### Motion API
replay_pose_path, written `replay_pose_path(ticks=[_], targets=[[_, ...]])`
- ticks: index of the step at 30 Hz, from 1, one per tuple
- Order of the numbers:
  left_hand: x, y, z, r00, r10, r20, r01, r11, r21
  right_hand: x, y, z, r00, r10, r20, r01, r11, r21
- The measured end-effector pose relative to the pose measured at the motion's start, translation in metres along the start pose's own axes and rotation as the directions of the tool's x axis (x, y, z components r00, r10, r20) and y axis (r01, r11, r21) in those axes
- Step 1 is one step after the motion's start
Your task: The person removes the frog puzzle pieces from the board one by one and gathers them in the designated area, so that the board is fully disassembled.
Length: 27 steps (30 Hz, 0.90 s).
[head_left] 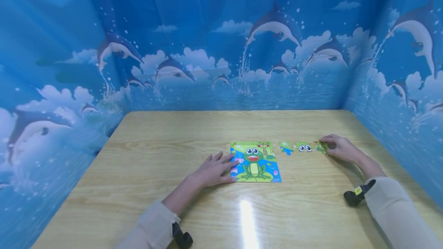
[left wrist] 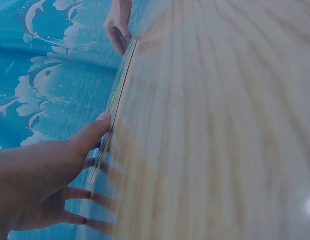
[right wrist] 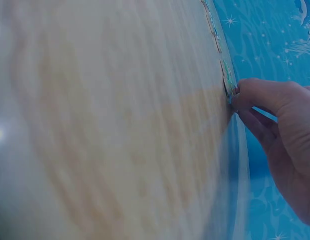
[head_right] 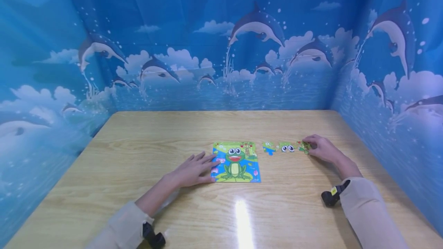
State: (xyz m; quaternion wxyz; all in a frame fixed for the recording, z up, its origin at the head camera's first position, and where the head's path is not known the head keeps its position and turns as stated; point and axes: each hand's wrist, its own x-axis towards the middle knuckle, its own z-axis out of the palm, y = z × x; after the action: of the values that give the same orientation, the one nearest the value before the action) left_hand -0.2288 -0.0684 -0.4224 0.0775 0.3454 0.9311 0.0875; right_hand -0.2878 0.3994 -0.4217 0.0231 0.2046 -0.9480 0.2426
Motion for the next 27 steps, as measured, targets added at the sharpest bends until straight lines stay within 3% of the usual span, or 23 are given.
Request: replay_pose_path(ticks=[27], targets=[[-0.0004, 0.0007, -0.0001, 1.0, -0.005, 0.004, 0.005, 1.0, 0.003, -0.0004, 0.002, -0.0003, 1.0, -0.007, 0.011, 0.007, 1.0, 0.013]])
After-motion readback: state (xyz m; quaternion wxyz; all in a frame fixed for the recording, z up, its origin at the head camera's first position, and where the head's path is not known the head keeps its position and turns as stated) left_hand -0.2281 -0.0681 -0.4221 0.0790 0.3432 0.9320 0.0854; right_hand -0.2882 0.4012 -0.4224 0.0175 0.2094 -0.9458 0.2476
